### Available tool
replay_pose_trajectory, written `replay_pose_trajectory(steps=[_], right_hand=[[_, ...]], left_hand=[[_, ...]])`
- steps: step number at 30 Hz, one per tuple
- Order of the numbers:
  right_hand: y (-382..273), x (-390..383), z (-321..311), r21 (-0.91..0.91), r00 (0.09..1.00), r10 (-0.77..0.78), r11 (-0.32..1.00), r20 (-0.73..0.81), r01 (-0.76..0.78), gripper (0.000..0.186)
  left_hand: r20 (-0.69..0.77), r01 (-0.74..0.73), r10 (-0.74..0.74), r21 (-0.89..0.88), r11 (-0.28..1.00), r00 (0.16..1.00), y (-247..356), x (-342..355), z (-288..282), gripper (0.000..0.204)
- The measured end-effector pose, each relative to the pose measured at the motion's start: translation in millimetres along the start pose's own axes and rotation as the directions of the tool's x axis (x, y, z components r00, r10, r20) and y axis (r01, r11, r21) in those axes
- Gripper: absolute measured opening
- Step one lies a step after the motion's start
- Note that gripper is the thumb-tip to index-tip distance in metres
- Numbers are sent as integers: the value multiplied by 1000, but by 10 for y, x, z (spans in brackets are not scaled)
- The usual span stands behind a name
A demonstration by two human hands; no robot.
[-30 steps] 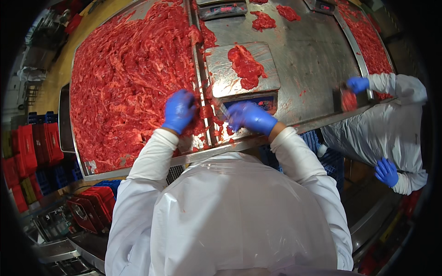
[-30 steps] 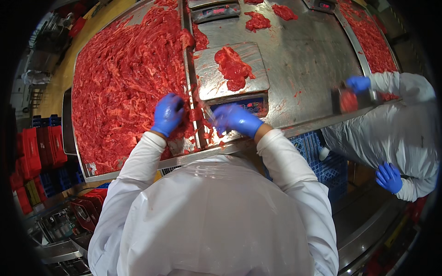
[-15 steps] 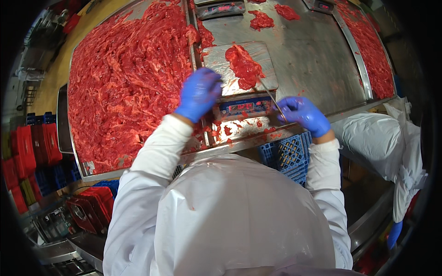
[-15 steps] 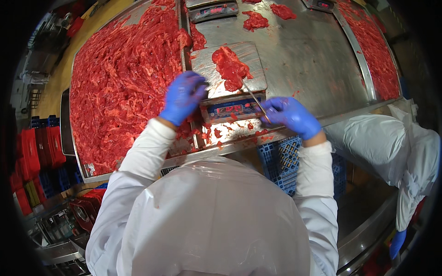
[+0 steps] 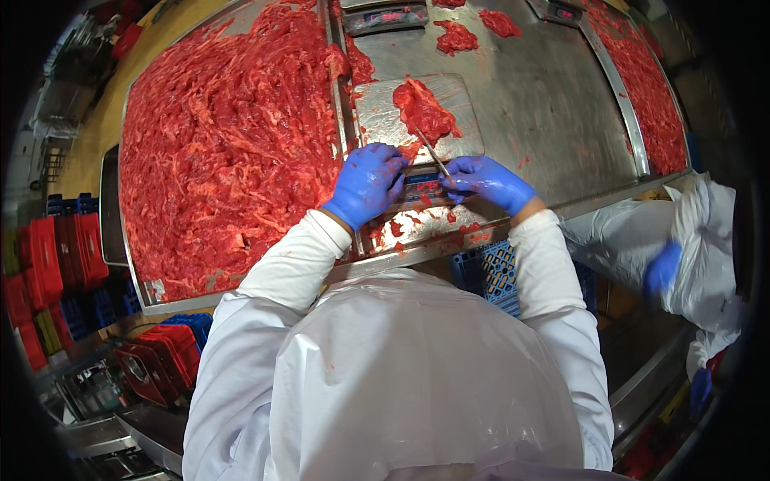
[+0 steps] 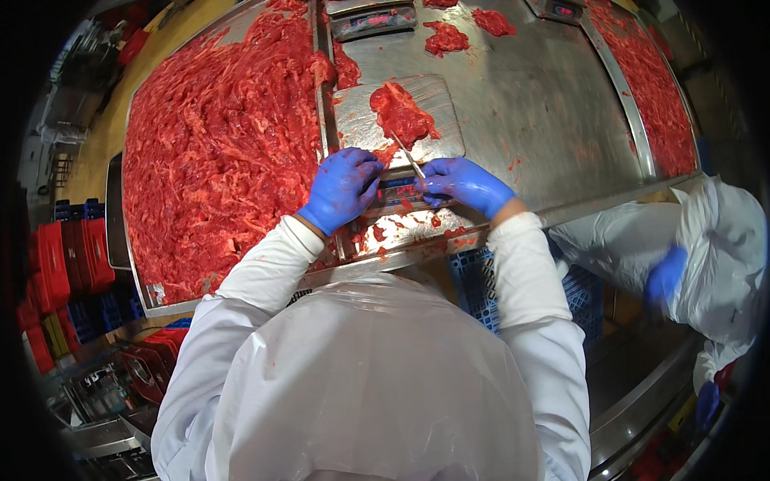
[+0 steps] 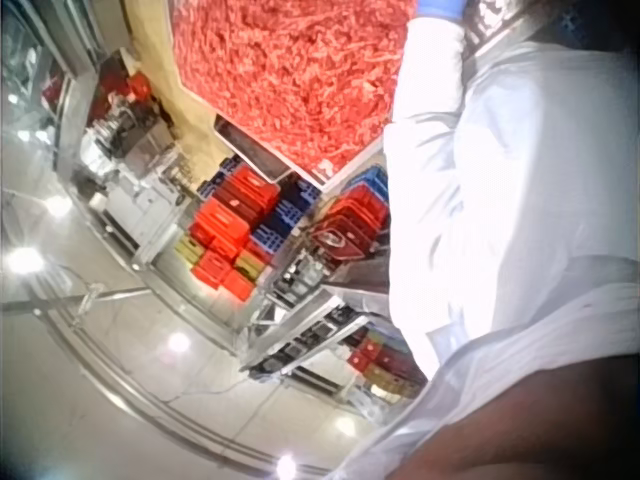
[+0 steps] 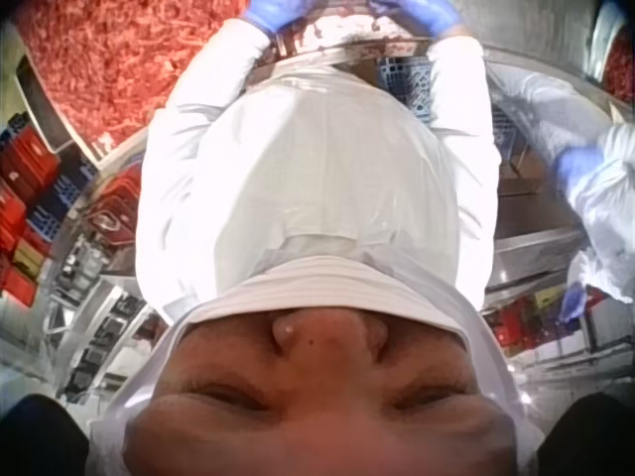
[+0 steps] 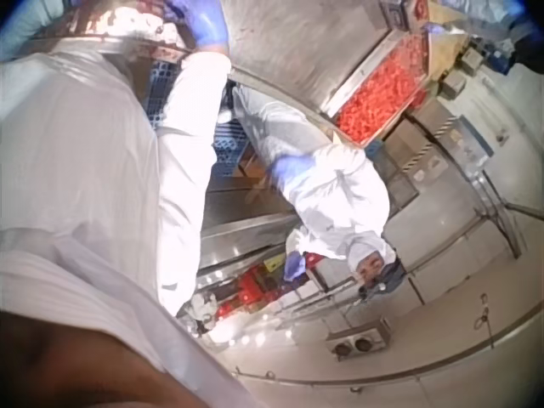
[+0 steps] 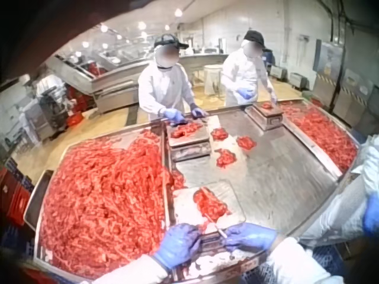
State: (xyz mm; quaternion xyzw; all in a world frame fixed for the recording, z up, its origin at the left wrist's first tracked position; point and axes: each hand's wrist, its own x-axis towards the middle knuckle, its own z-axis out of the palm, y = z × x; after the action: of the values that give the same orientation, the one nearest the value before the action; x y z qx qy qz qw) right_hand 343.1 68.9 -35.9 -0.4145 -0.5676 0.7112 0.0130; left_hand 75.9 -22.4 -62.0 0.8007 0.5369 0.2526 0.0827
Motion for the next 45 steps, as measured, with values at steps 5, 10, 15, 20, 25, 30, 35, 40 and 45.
replay_pose_trajectory(steps=[5,10,15,20,25,30,35,40,45], right_hand=[[210,240,137,128,999,13,992,-42,-8,27],[361,338,879,-232,954,-22,968,298,94,27],[553,2,611,-487,943,-204,815,265,313,26],[1001,-420,-239,-201,990,-6,979,-143,-23,20],[-35,-116,-90,-214,927,-308,941,-213,263,13],[65,458,6,114,870,-338,909,-359,401,16],[-35,415,398,-110,836,-379,924,-398,366,27],[-254,488,938,-472,724,-685,613,82,634,54],[-157,772,-206,-439,683,-477,864,-554,247,61]], left_hand=[[-46,164,-165,-21,986,985,-233,-353,-170,19],[17,428,-434,135,894,901,-770,-932,-188,22],[50,535,-552,187,824,833,-1188,-1390,-225,26],[-192,648,-656,-114,753,730,-1379,-457,-316,46],[-192,363,-383,-131,923,904,-734,831,191,65],[191,283,-209,-605,744,959,-302,998,253,65],[-111,512,-625,-472,718,773,-1217,555,207,27],[471,492,-588,-860,-140,657,-888,-87,99,23],[197,588,-555,-338,735,808,-703,-727,-250,27]])
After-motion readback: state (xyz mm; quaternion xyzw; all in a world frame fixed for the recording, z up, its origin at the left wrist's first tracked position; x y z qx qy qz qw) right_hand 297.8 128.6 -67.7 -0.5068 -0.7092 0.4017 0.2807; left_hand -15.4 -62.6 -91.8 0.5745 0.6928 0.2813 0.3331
